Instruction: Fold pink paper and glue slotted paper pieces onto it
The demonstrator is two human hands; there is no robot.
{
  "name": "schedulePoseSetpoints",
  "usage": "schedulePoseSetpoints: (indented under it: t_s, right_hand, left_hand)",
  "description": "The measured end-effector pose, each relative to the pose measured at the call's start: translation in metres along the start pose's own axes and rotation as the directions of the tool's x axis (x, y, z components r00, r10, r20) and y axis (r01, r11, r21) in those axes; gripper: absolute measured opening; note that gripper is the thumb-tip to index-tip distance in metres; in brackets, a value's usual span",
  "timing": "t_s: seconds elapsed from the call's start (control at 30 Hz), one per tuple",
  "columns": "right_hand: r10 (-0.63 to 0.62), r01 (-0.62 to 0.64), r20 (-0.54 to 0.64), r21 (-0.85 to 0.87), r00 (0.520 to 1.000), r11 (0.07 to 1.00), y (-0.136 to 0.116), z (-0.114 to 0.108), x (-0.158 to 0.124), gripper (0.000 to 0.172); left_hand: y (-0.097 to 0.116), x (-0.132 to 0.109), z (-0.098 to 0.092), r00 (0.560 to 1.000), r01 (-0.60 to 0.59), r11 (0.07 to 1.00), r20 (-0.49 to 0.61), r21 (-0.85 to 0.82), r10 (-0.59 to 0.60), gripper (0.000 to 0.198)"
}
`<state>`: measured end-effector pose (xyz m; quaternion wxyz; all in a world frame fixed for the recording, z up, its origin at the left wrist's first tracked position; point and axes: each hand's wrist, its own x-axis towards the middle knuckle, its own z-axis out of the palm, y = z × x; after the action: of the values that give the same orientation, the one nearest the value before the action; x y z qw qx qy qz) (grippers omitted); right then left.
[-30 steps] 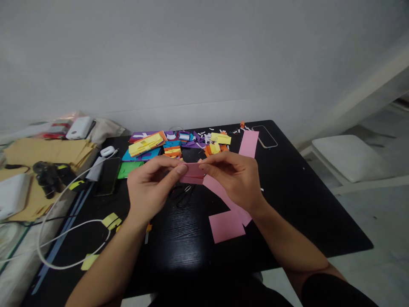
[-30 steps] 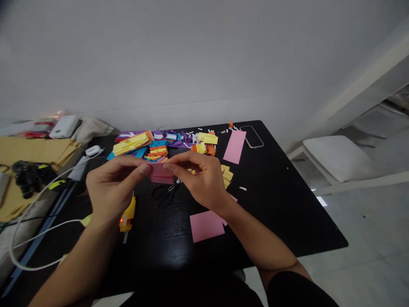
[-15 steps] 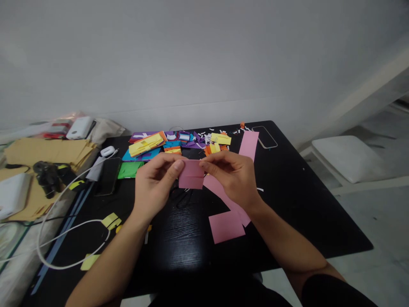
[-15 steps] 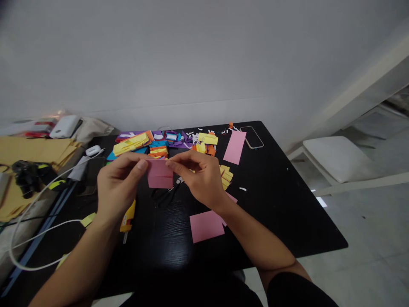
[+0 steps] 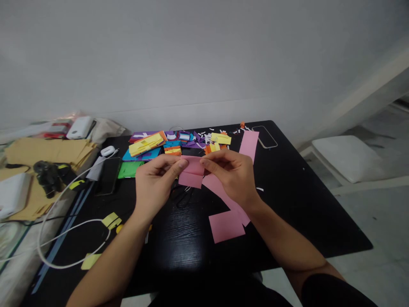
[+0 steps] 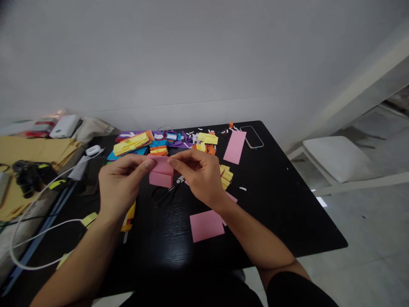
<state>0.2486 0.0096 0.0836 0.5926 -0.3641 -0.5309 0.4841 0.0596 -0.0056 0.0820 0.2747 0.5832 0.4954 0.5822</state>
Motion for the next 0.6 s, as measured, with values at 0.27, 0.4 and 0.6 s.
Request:
schedulePoseSetpoints:
  t_s: [0.27,0.4,0.6]
  right_hand:
    - [0.05,-0.051,0.036,0.037,0.998,0.998,0.0,-0.002,0.002,0.025]
    - [0.077,-0.064,0.227,-0.063,0.971,0.996,-0.005,-0.009,0.006,0.021]
    - [0.068,0.031,0.367,-0.258,0.928,0.966,-0.004,-0.014,0.009,0.02]
  left_hand:
    - [-0.002,0.001,0.0,1.0,0.002,0.999,0.014,-0.053,-0.001,0.017]
    - [-0.002,0.003,-0.008,0.987,-0.057,0.996,0.154,0.075,0.045,0.015]
    - [-0.002,0.002,-0.011,0.891,-0.194,0.964,0.443,0.181,0.096,0.017]
